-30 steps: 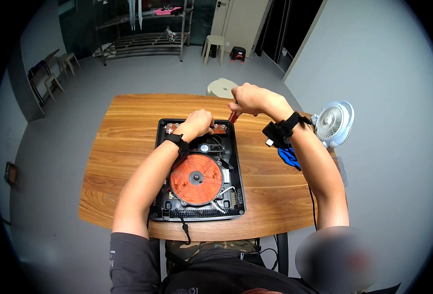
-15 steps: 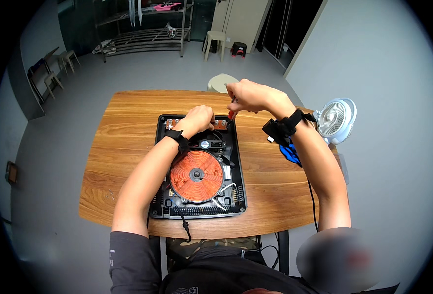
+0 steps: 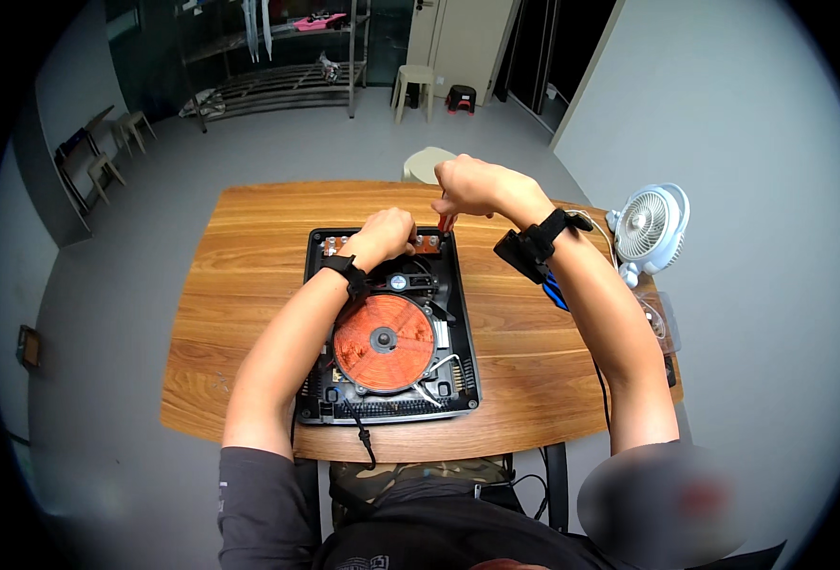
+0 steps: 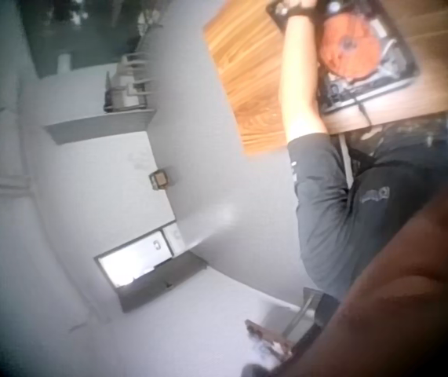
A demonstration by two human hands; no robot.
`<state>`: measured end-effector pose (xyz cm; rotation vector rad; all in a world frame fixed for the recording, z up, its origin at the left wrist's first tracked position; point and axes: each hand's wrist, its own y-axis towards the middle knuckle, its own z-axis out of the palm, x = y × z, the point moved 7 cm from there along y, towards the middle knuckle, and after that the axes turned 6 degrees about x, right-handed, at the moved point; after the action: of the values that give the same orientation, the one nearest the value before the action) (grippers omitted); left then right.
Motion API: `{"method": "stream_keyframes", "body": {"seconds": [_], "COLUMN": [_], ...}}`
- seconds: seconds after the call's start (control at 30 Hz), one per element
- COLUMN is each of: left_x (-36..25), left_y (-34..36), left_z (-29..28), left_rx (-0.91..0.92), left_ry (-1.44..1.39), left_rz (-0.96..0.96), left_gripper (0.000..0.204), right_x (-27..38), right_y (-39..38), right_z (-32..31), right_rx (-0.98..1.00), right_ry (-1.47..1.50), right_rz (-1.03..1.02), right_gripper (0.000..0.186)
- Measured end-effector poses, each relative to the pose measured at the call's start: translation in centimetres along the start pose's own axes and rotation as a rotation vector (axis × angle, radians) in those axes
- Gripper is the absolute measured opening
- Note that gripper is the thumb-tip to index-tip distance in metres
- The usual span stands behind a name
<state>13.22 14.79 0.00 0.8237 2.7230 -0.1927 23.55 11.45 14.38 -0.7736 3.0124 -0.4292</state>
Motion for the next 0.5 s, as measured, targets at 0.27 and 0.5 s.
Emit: {"method": "stream_keyframes", "body": {"seconds": [0.27,0.5], "left_x": [-0.2,-1.1], "left_y": [-0.5,-0.6], "left_z": [-0.6,-0.5], "left_rx": [0.014,-0.033], "left_ry": [-0.009,0.093], "left_rz": [0.038,0.137], "left_gripper": [0.030,0.027], "right_x": [-0.4,-0.6], "right_y": [0.4,0.7], "right_z": [0.6,0.8], "right_rx": [-0.008,-0.083], "right_ry": [0.021,-0.064], "right_rz": [0.069,0.047], "right_gripper": [0.031,0.031]}}
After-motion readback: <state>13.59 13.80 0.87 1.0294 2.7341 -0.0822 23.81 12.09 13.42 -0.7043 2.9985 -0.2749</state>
